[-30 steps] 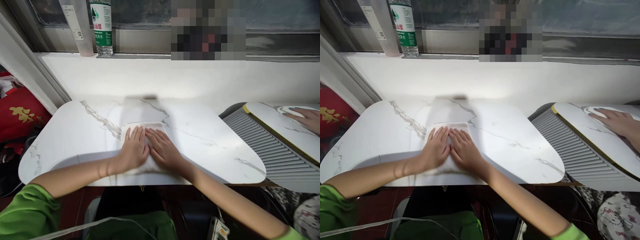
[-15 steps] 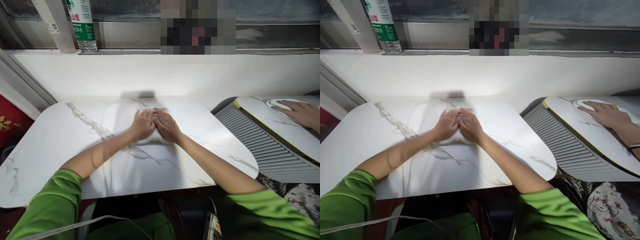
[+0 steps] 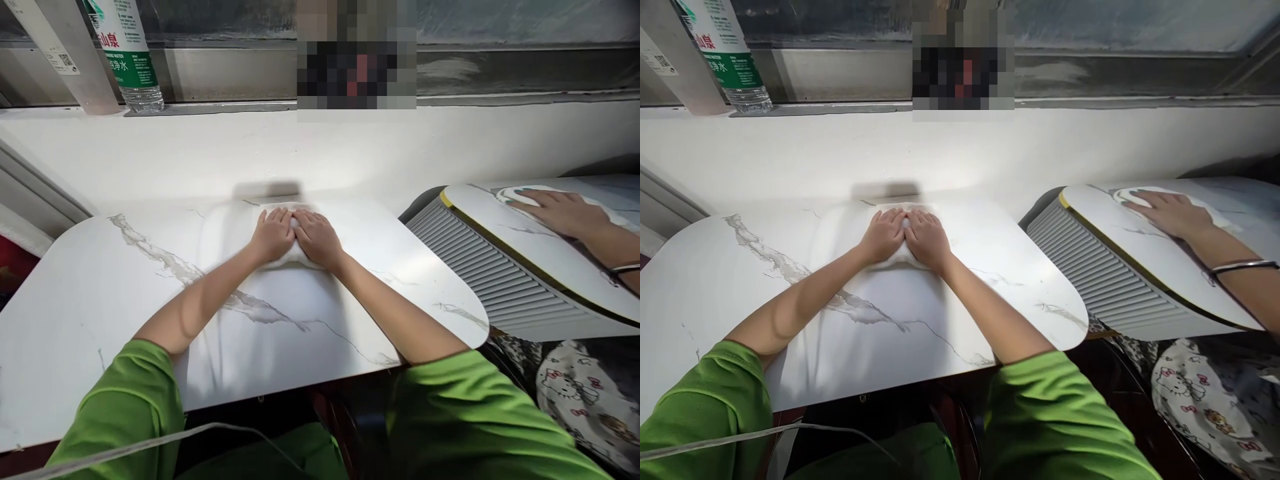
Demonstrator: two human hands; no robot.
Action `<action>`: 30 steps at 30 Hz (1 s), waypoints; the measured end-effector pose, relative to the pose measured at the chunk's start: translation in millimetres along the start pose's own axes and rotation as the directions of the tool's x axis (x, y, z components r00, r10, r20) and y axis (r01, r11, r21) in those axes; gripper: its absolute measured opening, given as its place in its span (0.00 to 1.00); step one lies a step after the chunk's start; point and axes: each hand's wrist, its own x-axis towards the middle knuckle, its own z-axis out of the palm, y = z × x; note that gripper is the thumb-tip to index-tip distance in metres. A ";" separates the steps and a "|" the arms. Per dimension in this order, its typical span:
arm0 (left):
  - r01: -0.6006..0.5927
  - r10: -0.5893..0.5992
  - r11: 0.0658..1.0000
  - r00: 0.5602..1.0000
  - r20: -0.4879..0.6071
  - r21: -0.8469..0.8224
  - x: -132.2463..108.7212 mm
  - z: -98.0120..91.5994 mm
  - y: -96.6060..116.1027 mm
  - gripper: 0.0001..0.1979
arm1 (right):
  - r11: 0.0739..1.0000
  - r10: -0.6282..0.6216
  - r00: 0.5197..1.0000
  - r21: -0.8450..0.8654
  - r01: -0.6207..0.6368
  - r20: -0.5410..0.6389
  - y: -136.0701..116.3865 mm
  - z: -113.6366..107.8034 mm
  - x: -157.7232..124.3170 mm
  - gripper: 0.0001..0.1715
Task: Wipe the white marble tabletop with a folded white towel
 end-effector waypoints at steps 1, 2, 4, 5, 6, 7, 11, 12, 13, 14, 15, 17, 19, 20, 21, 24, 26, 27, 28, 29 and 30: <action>-0.009 0.009 1.000 1.000 0.009 0.002 -8.7 1.9 12.2 0.28 | 1.000 -0.014 1.000 -0.008 0.014 0.007 3.6 -6.5 -14.7 0.29; -0.016 0.016 1.000 1.000 0.018 0.001 -18.2 4.1 26.0 0.28 | 0.999 -0.031 0.999 -0.012 0.031 0.018 7.7 -14.2 -31.1 0.29; -0.037 0.037 0.999 0.998 0.053 -0.012 -38.6 9.3 56.6 0.30 | 0.998 -0.064 0.997 -0.012 0.065 0.031 16.0 -32.0 -68.3 0.30; -0.055 0.056 0.998 0.996 0.069 -0.017 -48.8 12.3 72.3 0.30 | 0.997 -0.076 0.997 -0.006 0.076 0.034 19.9 -41.6 -88.3 0.30; -0.086 0.088 0.996 0.992 0.088 -0.024 -58.3 15.6 87.5 0.31 | 0.997 -0.074 0.997 -0.002 0.074 0.026 23.6 -51.0 -108.3 0.31; -0.125 0.127 0.992 0.987 0.094 -0.029 -66.7 19.1 101.7 0.31 | 0.998 -0.060 0.998 0.000 0.060 0.020 27.0 -60.0 -127.5 0.30; -0.278 0.278 0.961 0.961 -0.003 -0.002 -84.0 34.7 143.4 0.31 | 1.000 0.021 0.999 0.006 -0.021 -0.026 41.4 -85.3 -181.9 0.30; -0.297 0.297 0.955 0.954 -0.037 0.013 -83.5 38.5 149.8 0.30 | 0.999 0.038 0.999 0.005 -0.038 -0.034 46.0 -88.4 -187.5 0.29; -0.308 0.308 0.951 0.949 -0.062 0.025 -81.3 42.1 154.6 0.29 | 0.999 0.053 0.998 0.004 -0.052 -0.043 51.1 -90.2 -189.7 0.29; -0.309 0.310 0.951 0.947 -0.078 0.031 -77.3 45.3 158.0 0.29 | 0.998 0.062 0.997 0.003 -0.062 -0.051 56.7 -90.8 -188.8 0.28; -0.303 0.305 0.952 0.948 -0.088 0.034 -71.6 48.1 160.1 0.28 | 0.998 0.068 0.996 0.003 -0.068 -0.058 62.8 -90.4 -185.1 0.27; -0.277 0.279 0.960 0.955 -0.106 0.033 -56.0 51.7 160.7 0.28 | 0.997 0.075 0.995 0.008 -0.075 -0.063 76.0 -87.1 -171.0 0.27; -0.251 0.253 0.967 0.961 -0.115 0.034 -35.2 52.4 156.3 0.27 | 0.996 0.084 0.995 0.010 -0.084 -0.061 89.6 -81.2 -149.9 0.27; -0.240 0.242 0.970 0.964 -0.108 0.034 -23.1 51.6 152.4 0.26 | 0.996 0.088 0.994 0.010 -0.087 -0.061 96.3 -77.6 -137.4 0.27; -0.232 0.234 0.972 0.968 -0.091 0.033 -10.1 50.2 147.2 0.26 | 0.996 0.090 0.994 0.008 -0.089 -0.062 102.7 -73.4 -123.9 0.27; -0.211 0.211 0.977 0.977 -0.015 0.014 31.5 43.3 125.6 0.25 | 0.996 0.090 0.994 -0.001 -0.090 -0.069 118.0 -58.8 -79.5 0.28; -0.191 0.191 0.982 0.981 0.043 -0.002 57.9 38.3 107.3 0.26 | 0.995 0.094 0.993 -0.012 -0.095 -0.073 123.2 -47.8 -48.7 0.27; -0.176 0.176 0.984 0.982 0.069 -0.008 69.5 36.0 97.5 0.26 | 0.995 0.093 0.993 -0.017 -0.094 -0.075 123.9 -42.1 -33.7 0.27; -0.156 0.156 0.988 0.984 0.087 -0.010 79.4 34.0 87.5 0.27 | 0.996 0.084 0.994 -0.021 -0.086 -0.074 123.3 -36.3 -19.1 0.26; -0.134 0.134 0.991 0.986 0.097 -0.007 87.6 32.1 77.7 0.27 | 0.997 0.070 0.995 -0.023 -0.072 -0.072 121.6 -30.8 -5.4 0.26; -0.110 0.109 0.994 0.989 0.095 -0.002 93.6 30.3 68.2 0.28 | 0.998 0.056 0.996 -0.025 -0.058 -0.067 118.8 -25.6 7.2 0.25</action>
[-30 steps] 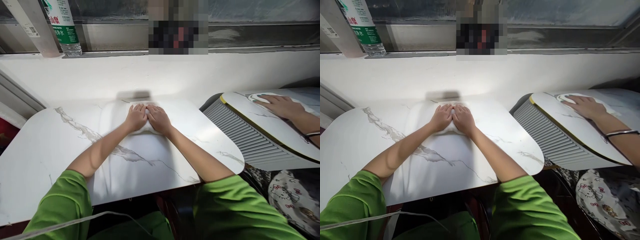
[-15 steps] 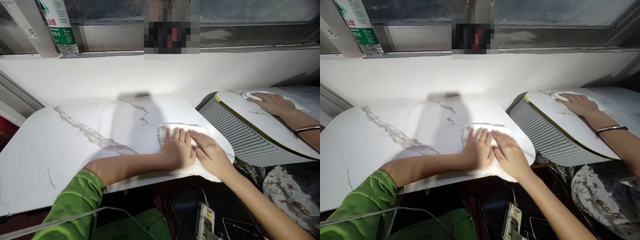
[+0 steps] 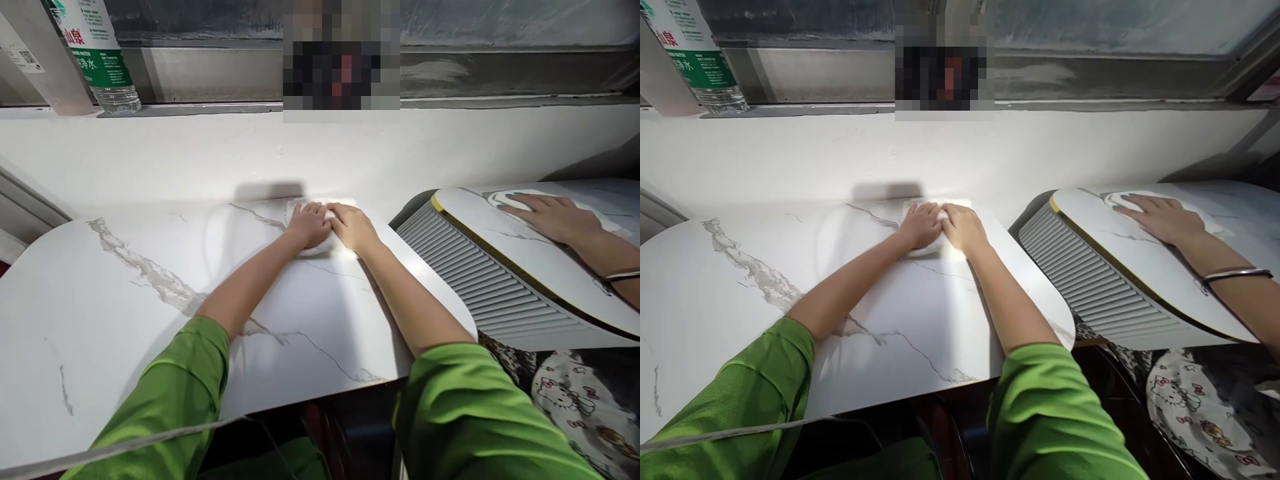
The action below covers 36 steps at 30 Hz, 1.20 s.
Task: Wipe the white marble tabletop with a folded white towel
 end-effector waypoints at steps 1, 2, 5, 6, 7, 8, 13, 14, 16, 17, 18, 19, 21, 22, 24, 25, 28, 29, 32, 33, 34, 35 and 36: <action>0.027 -0.027 1.000 1.000 -0.010 0.003 2.7 -2.0 -9.2 0.28 | 1.000 -0.010 1.000 -0.001 0.010 0.008 -4.3 5.3 10.7 0.25; 0.053 -0.053 0.999 0.998 -0.024 0.004 3.3 -3.7 -17.1 0.28 | 1.000 -0.015 1.000 -0.004 0.015 0.019 -9.1 9.9 19.7 0.25; 0.113 -0.113 0.994 0.992 -0.057 -0.002 -5.3 -7.4 -32.3 0.28 | 0.999 -0.034 0.998 -0.001 0.034 0.048 -23.5 17.8 34.3 0.24; 0.125 -0.125 0.992 0.990 -0.065 -0.005 -10.7 -8.1 -34.4 0.28 | 0.998 -0.056 0.997 0.006 0.055 0.056 -27.9 18.6 34.8 0.25; 0.131 -0.131 0.991 0.989 -0.071 -0.007 -16.9 -8.7 -35.2 0.29 | 0.997 -0.083 0.995 0.015 0.082 0.060 -32.1 18.8 33.3 0.25; 0.135 -0.135 0.991 0.988 -0.073 -0.007 -23.7 -9.1 -35.0 0.29 | 0.994 -0.108 0.992 0.022 0.107 0.061 -36.2 18.5 30.0 0.26; 0.128 -0.128 0.992 0.991 -0.029 -0.007 -63.8 -12.6 -25.5 0.29 | 0.994 -0.107 0.993 0.001 0.107 0.049 -60.7 12.8 -5.8 0.28; 0.113 -0.113 0.994 0.993 -0.018 -0.008 -73.4 -13.6 -22.4 0.29 | 0.996 -0.088 0.995 -0.014 0.089 0.045 -67.1 10.5 -16.0 0.28; 0.072 -0.072 0.997 0.997 0.000 -0.014 -95.4 -15.0 -15.3 0.28 | 0.997 -0.056 0.998 -0.048 0.057 0.040 -81.4 4.0 -39.2 0.28; 0.050 -0.050 0.999 0.999 0.005 -0.017 -107.8 -15.2 -11.1 0.28 | 0.997 -0.046 0.998 -0.063 0.048 0.039 -89.3 -0.2 -52.2 0.29; 0.029 -0.029 0.999 1.000 0.005 -0.019 -121.3 -14.8 -6.7 0.28 | 0.996 -0.041 0.998 -0.076 0.044 0.038 -97.6 -5.0 -66.0 0.29; 0.012 -0.012 1.000 1.000 0.001 -0.018 -135.6 -14.0 -2.0 0.28 | 0.995 -0.043 0.998 -0.086 0.046 0.037 -106.1 -10.1 -80.4 0.30; -0.018 0.017 1.000 1.000 -0.014 -0.010 -165.6 -11.4 7.0 0.28 | 0.994 -0.057 0.998 -0.093 0.060 0.029 -124.0 -20.3 -109.7 0.30; -0.031 0.031 1.000 0.999 -0.021 -0.004 -180.5 -10.0 11.0 0.28 | 0.993 -0.068 0.997 -0.090 0.070 0.021 -132.9 -25.0 -123.8 0.30; -0.055 0.055 0.998 0.998 -0.032 0.006 -207.8 -8.0 17.3 0.28 | 0.992 -0.097 0.995 -0.077 0.097 0.005 -149.5 -32.5 -148.2 0.30; -0.063 0.063 0.998 0.997 -0.035 0.008 -219.2 -7.5 19.3 0.28 | 0.991 -0.112 0.994 -0.066 0.112 0.001 -156.7 -35.2 -157.6 0.30; -0.062 0.063 0.998 0.998 -0.024 0.007 -240.2 -8.4 21.2 0.29 | 0.989 -0.145 0.989 -0.029 0.145 0.008 -171.0 -39.1 -171.2 0.31; -0.058 0.058 0.998 0.998 -0.015 0.006 -242.4 -9.1 20.7 0.29 | 0.989 -0.149 0.989 -0.014 0.149 0.016 -172.9 -39.1 -170.8 0.31; -0.034 0.034 0.999 0.999 -0.021 -0.001 -236.9 -10.4 16.0 0.29 | 0.988 -0.148 0.988 0.040 0.146 0.047 -171.2 -35.9 -157.2 0.31; -0.014 0.014 1.000 0.999 -0.037 -0.006 -231.7 -10.6 13.1 0.29 | 0.988 -0.147 0.988 0.060 0.143 0.057 -169.0 -33.7 -149.2 0.31; 0.011 -0.011 1.000 0.998 -0.054 -0.011 -225.0 -10.7 9.0 0.29 | 0.987 -0.144 0.988 0.079 0.139 0.064 -166.3 -30.8 -139.9 0.31; 0.037 -0.038 0.999 0.997 -0.068 -0.018 -216.8 -10.9 3.7 0.29 | 0.986 -0.139 0.988 0.097 0.133 0.068 -163.5 -27.1 -129.3 0.30; 0.060 -0.062 0.998 0.995 -0.077 -0.024 -207.3 -11.5 -3.1 0.28 | 0.986 -0.132 0.989 0.111 0.124 0.068 -160.7 -22.7 -117.3 0.30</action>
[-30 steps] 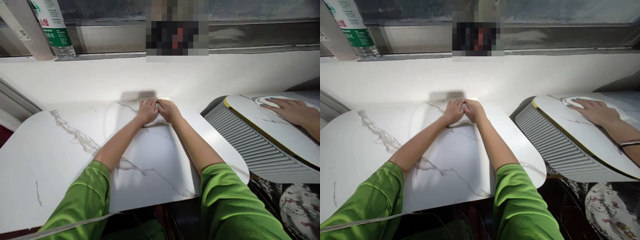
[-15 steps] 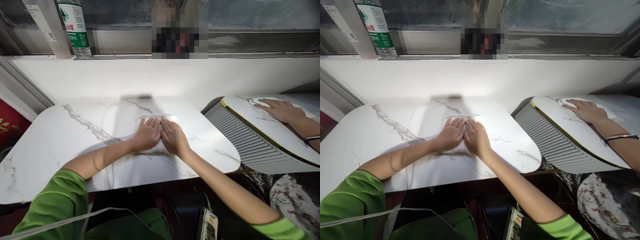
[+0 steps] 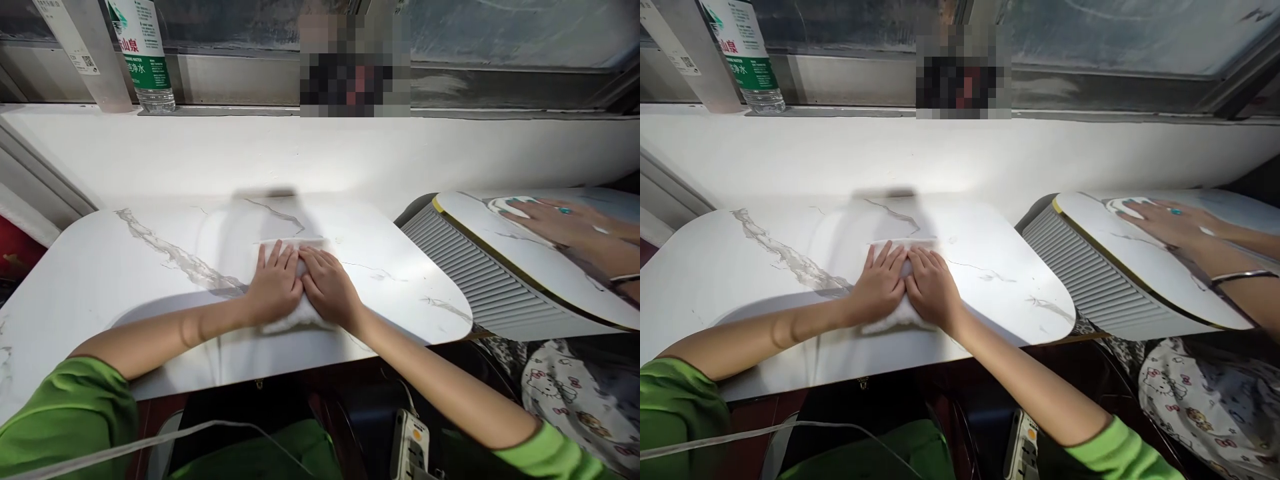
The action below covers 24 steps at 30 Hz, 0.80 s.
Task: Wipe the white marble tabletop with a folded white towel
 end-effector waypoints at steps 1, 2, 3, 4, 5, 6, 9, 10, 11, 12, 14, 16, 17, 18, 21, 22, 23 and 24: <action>0.020 -0.020 1.000 1.000 -0.004 -0.003 11.4 -0.3 -7.6 0.28 | 1.000 0.008 1.000 0.011 -0.008 -0.002 4.7 3.8 13.0 0.29; 0.036 -0.036 0.999 0.999 -0.003 -0.005 24.0 -1.0 -16.6 0.28 | 1.000 0.020 1.000 0.016 -0.020 -0.004 9.3 8.3 27.2 0.29; 0.047 -0.047 0.999 0.999 0.000 -0.004 37.5 -2.2 -26.8 0.28 | 0.999 0.033 0.999 0.015 -0.033 -0.006 13.6 13.2 42.5 0.28; 0.053 -0.053 0.999 0.999 0.003 -0.001 51.5 -3.8 -37.6 0.28 | 0.999 0.049 0.999 0.010 -0.049 -0.007 17.5 18.4 58.4 0.28; 0.057 -0.057 0.998 0.998 0.005 0.004 65.4 -5.8 -48.7 0.28 | 0.998 0.064 0.998 0.002 -0.064 -0.005 21.1 23.8 74.7 0.27; 0.064 -0.065 0.998 0.998 0.005 0.009 78.6 -8.0 -59.5 0.28 | 0.997 0.077 0.997 -0.005 -0.077 0.000 24.4 29.1 90.8 0.27; 0.103 -0.103 0.994 0.995 -0.013 0.023 108.4 -13.9 -84.8 0.27 | 0.995 0.101 0.995 -0.003 -0.101 0.017 32.3 42.6 131.8 0.26; 0.123 -0.122 0.992 0.992 -0.023 0.026 113.9 -15.1 -90.0 0.26 | 0.995 0.099 0.995 0.003 -0.099 0.021 34.2 46.0 141.2 0.26; 0.138 -0.137 0.990 0.990 -0.032 0.028 117.2 -15.7 -93.5 0.26 | 0.996 0.094 0.995 0.009 -0.094 0.023 35.9 48.8 147.9 0.25; 0.149 -0.148 0.988 0.988 -0.039 0.032 118.6 -15.9 -95.5 0.26 | 0.996 0.085 0.996 0.012 -0.086 0.023 37.0 50.9 151.8 0.25; 0.160 -0.158 0.986 0.986 -0.047 0.042 116.5 -15.2 -96.3 0.26 | 0.998 0.062 0.998 0.015 -0.062 0.017 37.5 53.2 152.3 0.25; 0.154 -0.151 0.987 0.987 -0.045 0.055 109.7 -14.1 -94.7 0.26 | 0.999 0.052 0.999 0.007 -0.052 0.002 34.4 52.9 145.0 0.26; 0.147 -0.144 0.987 0.989 -0.043 0.062 104.8 -13.8 -93.4 0.26 | 0.998 0.056 0.998 -0.002 -0.056 -0.003 31.2 51.9 139.3 0.26; 0.135 -0.133 0.988 0.990 -0.037 0.069 98.7 -13.8 -91.9 0.26 | 0.998 0.063 0.998 -0.014 -0.063 -0.004 26.9 50.5 132.6 0.27; 0.088 -0.088 0.993 0.996 -0.005 0.083 71.3 -14.8 -84.8 0.27 | 0.996 0.076 0.997 -0.042 -0.076 0.013 8.1 44.8 106.2 0.28; 0.071 -0.071 0.994 0.997 0.001 0.087 58.8 -15.4 -81.4 0.27 | 0.997 0.066 0.998 -0.044 -0.065 0.018 0.4 42.6 95.2 0.28; 0.055 -0.055 0.994 0.998 0.002 0.091 44.6 -16.1 -77.2 0.27 | 0.998 0.050 0.999 -0.043 -0.049 0.020 -7.7 40.3 83.1 0.29; 0.041 -0.041 0.995 0.999 -0.002 0.095 29.1 -17.0 -72.4 0.28 | 0.999 0.030 0.999 -0.042 -0.029 0.022 -16.1 37.7 69.9 0.29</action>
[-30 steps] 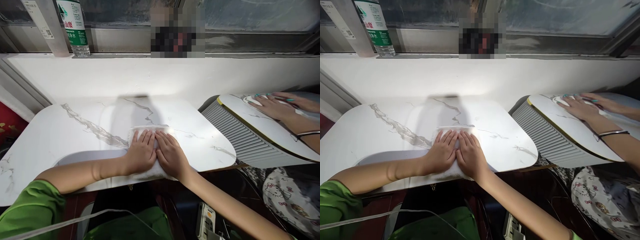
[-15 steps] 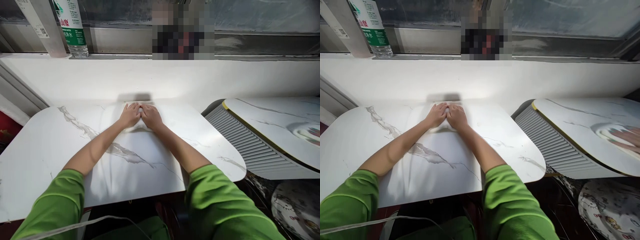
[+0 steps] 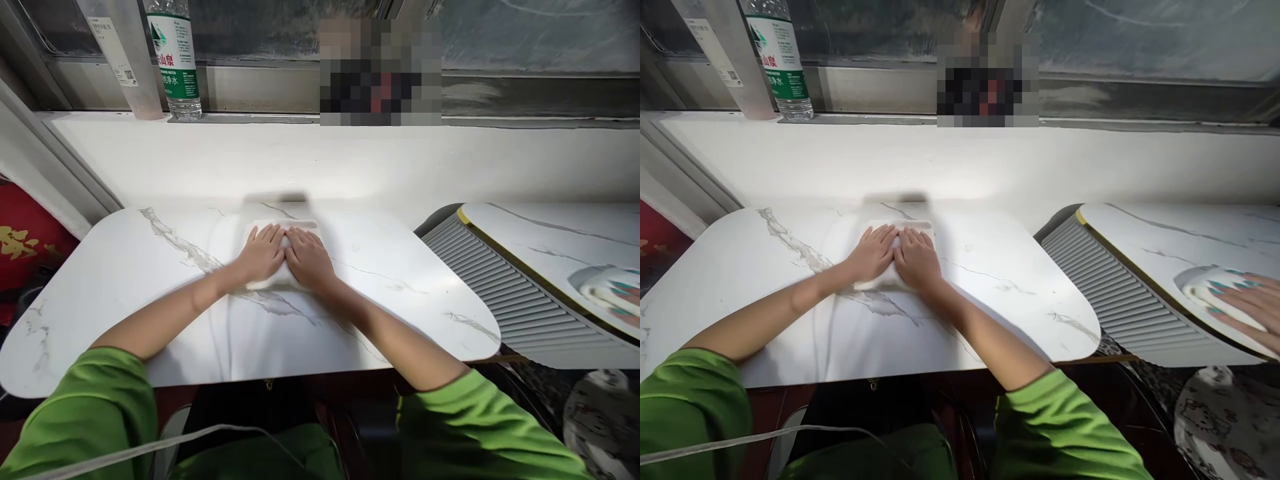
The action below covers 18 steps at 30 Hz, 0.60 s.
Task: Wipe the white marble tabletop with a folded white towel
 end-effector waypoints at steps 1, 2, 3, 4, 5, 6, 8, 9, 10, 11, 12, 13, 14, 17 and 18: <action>-0.015 0.015 1.000 1.000 -0.007 0.004 -16.8 -1.4 4.5 0.28 | 1.000 -0.023 1.000 -0.004 0.023 0.003 -8.0 -3.1 -14.3 0.30; -0.031 0.031 0.999 0.999 -0.012 0.008 -34.2 -3.1 9.3 0.28 | 0.999 -0.050 0.999 -0.011 0.050 0.011 -16.1 -6.8 -28.9 0.30; -0.044 0.044 0.999 0.999 -0.014 0.011 -51.7 -5.0 14.2 0.28 | 0.996 -0.082 0.996 -0.022 0.083 0.024 -24.0 -11.1 -43.6 0.31; -0.058 0.058 0.998 0.998 -0.012 0.012 -68.8 -7.1 18.8 0.28 | 0.992 -0.120 0.992 -0.032 0.121 0.042 -31.7 -15.9 -57.6 0.31; -0.070 0.071 0.997 0.997 -0.007 0.013 -84.9 -9.3 23.1 0.28 | 0.986 -0.161 0.985 -0.039 0.164 0.060 -39.0 -21.0 -70.5 0.32; -0.078 0.078 0.997 0.997 0.001 0.011 -99.4 -11.5 26.6 0.28 | 0.977 -0.203 0.976 -0.042 0.207 0.075 -45.9 -26.1 -81.8 0.33; -0.074 0.074 0.997 0.997 0.013 0.003 -122.1 -15.3 30.9 0.28 | 0.962 -0.265 0.960 -0.039 0.269 0.092 -57.8 -34.6 -98.0 0.33; -0.070 0.070 0.998 0.997 0.020 -0.004 -129.7 -16.7 31.6 0.28 | 0.958 -0.279 0.956 -0.035 0.283 0.094 -62.6 -37.2 -102.4 0.33; -0.062 0.062 0.998 0.998 0.026 -0.013 -134.3 -17.7 31.1 0.27 | 0.957 -0.283 0.955 -0.030 0.287 0.093 -66.3 -38.2 -104.0 0.33; -0.050 0.050 0.999 0.998 0.031 -0.022 -136.1 -18.3 29.4 0.27 | 0.958 -0.281 0.955 -0.024 0.284 0.091 -68.9 -37.3 -102.8 0.32; -0.033 0.034 0.999 0.999 0.034 -0.029 -134.9 -18.5 26.6 0.27 | 0.961 -0.275 0.957 -0.016 0.277 0.089 -70.2 -34.6 -98.8 0.32; -0.010 0.011 0.999 0.999 0.031 -0.034 -130.7 -18.3 22.5 0.27 | 0.963 -0.268 0.959 -0.007 0.270 0.087 -70.3 -30.2 -92.0 0.32; 0.016 -0.016 0.999 1.000 0.025 -0.035 -123.8 -17.8 16.9 0.27 | 0.965 -0.261 0.962 0.001 0.262 0.087 -69.1 -24.2 -82.5 0.32; 0.099 -0.100 0.994 0.995 -0.004 -0.038 -88.2 -15.7 -9.0 0.26 | 0.974 -0.228 0.969 0.012 0.227 0.097 -60.3 -1.5 -39.8 0.32; 0.118 -0.119 0.992 0.993 -0.012 -0.042 -72.6 -15.3 -20.5 0.26 | 0.977 -0.215 0.971 0.013 0.215 0.100 -56.7 6.3 -22.1 0.32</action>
